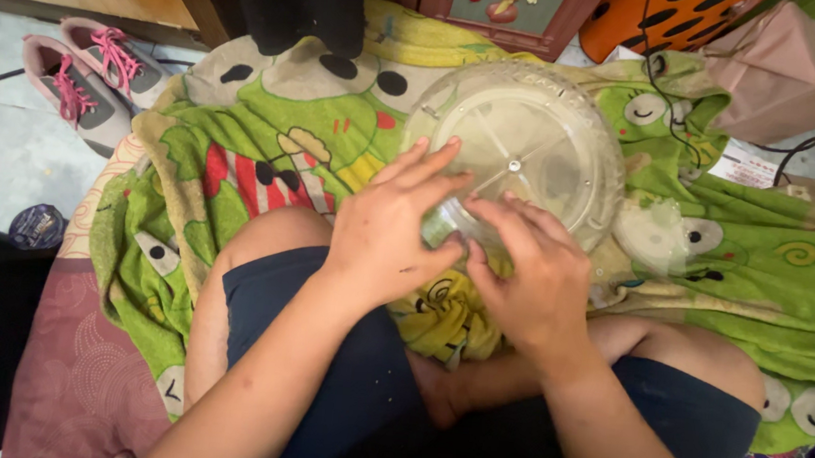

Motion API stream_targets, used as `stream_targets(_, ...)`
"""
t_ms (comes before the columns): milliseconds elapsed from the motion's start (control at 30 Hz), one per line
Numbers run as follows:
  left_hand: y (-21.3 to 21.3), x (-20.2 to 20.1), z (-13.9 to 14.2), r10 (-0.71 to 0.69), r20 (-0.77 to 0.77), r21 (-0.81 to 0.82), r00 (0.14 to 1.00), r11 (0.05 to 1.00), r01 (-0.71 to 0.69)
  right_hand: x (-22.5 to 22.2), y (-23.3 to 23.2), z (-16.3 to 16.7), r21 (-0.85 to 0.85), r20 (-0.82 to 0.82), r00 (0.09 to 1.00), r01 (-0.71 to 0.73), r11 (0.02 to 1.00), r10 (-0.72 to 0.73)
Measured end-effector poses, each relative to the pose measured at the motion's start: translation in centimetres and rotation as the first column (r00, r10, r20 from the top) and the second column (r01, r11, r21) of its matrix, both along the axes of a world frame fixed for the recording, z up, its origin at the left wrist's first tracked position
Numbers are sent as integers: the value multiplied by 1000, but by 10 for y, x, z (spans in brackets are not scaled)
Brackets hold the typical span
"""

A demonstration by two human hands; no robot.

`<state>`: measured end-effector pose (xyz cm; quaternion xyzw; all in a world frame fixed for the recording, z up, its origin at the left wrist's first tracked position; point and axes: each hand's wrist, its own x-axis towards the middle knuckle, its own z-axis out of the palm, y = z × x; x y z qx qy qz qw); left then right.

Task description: The person sits on a bed and takes apart a small plastic pet carrier, separating the clear dome lid from the base and detaching plastic side panels. They then fit the panels and lid back together, pressing the pieces into place on their lap.

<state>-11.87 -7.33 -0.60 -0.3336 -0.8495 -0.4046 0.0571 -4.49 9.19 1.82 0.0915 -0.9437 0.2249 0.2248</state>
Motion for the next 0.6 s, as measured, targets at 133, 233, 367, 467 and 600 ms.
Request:
stream_targets(133,-10,-5,-4,-64,0,83,998,994,63,10,35,-16,-269,-15,982,-186,945,189)
stream_targets(233,-17,-10,-11,-109,7,158,994,982,106,21,88,-50,-645,-275,941,-29,763,-197)
stream_targets(367,-7,-19,-23,178,85,393,980,898,-197,-14,191,-121,-640,-15,865,378,669,-502)
stream_targets(467,10,-31,-32,256,441,464,860,755,-463,-39,211,-199,-19,421,728,604,797,-542)
stream_targets(600,23,-42,-39,62,638,501,767,723,-475,-66,194,-259,41,561,731,444,895,-389)
